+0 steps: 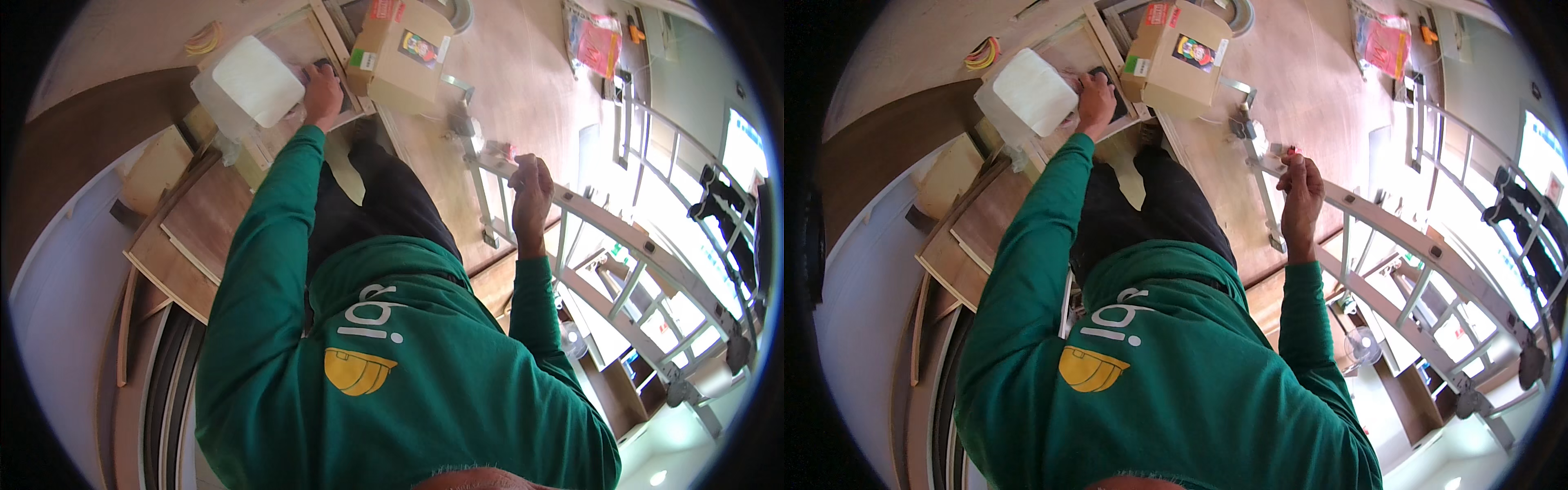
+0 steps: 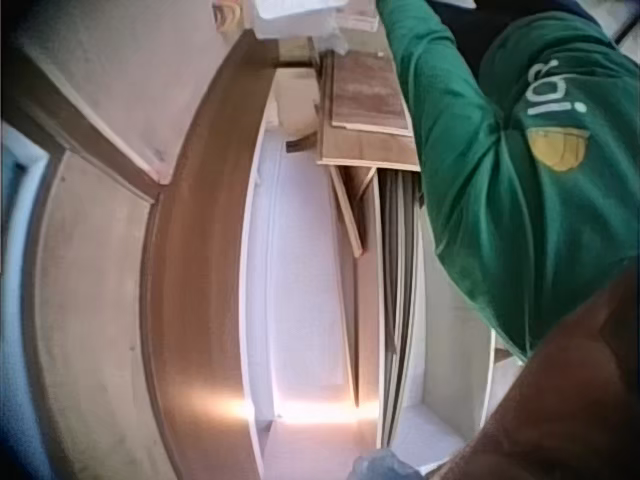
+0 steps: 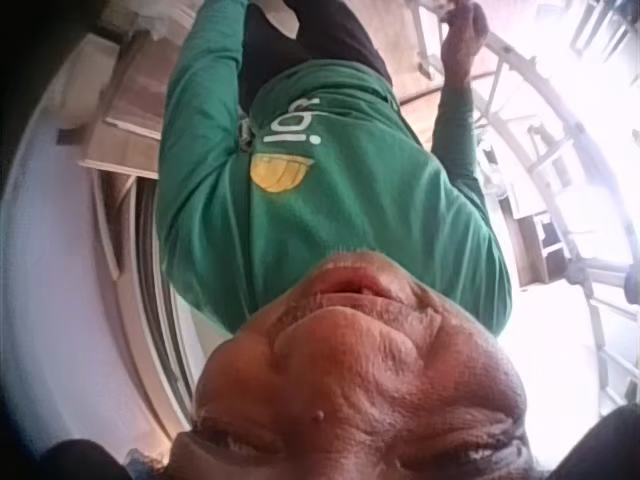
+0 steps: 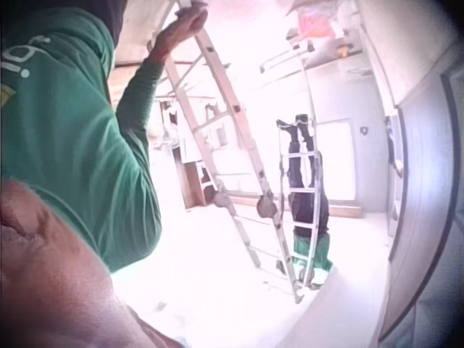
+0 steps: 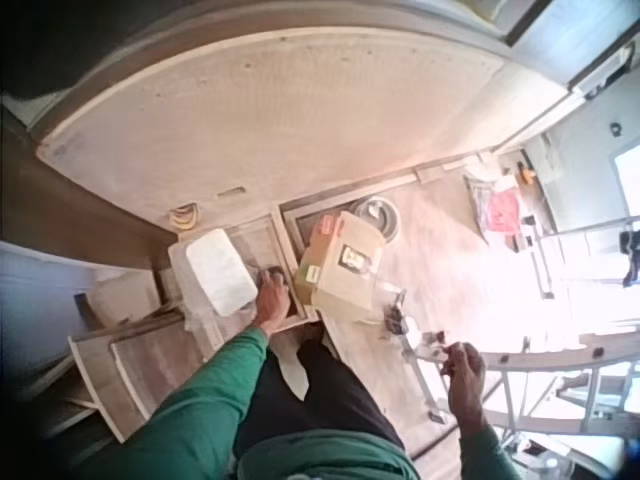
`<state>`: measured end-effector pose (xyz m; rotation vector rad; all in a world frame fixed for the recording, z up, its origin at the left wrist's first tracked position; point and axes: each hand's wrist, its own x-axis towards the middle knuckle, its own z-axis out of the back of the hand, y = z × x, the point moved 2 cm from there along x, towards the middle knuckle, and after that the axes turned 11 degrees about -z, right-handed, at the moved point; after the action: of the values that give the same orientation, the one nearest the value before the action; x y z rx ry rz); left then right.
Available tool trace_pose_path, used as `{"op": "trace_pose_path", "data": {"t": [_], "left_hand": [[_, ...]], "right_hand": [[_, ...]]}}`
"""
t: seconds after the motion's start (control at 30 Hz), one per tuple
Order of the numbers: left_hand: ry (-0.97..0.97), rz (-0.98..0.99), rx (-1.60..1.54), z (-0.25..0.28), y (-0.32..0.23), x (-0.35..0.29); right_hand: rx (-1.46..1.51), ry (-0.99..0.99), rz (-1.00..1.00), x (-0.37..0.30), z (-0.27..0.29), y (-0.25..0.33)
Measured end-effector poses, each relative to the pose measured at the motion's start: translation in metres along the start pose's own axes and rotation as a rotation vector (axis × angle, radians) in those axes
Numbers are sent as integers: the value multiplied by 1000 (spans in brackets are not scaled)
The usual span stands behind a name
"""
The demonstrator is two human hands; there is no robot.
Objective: The person assembles a wooden cabinet using a cordless drill to drive screws into pre-drilled holes. They handle wooden panels, screws, and a tape measure, positioning and securing components together. The person also briefly interacts with a coworker and moves a plastic bag on the floor.
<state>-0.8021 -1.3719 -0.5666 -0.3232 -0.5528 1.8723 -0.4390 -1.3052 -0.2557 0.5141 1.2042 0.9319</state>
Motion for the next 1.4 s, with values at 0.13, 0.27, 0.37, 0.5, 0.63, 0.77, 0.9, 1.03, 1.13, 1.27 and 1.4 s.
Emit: {"op": "trace_pose_path", "data": {"t": [0.13,0.27,0.37,0.5,0.63,0.77,0.9,1.03,1.13,1.27,1.4], "left_hand": [[131,-52,42,-12,10,7],[143,-87,89,-5,-6,5],[163,-79,124,-6,-8,8],[294,-182,145,1,-21,-4],[317,-181,138,-23,12,-56],[314,-188,128,-15,25,-81],[268,-63,-31,-27,40,-118],[425,154,-152,5,27,-101],[372,159,-470,34,12,-88],[31,94,-889,59,-6,-68],[-34,286,-1349,64,-45,-48]], "right_hand": [[-14,-6,-36,-9,14,-10],[48,-41,-33,-14,26,-29],[48,-34,-29,-19,27,-30],[5,-29,-29,-20,24,-31],[-51,14,-63,-8,7,-51],[-210,57,-199,15,-2,-98],[-463,98,-283,45,1,-164],[-426,66,-367,46,1,-170],[-425,85,-214,47,10,-161],[-76,-79,-243,56,12,-130],[-67,-126,-134,58,22,-79]]}}
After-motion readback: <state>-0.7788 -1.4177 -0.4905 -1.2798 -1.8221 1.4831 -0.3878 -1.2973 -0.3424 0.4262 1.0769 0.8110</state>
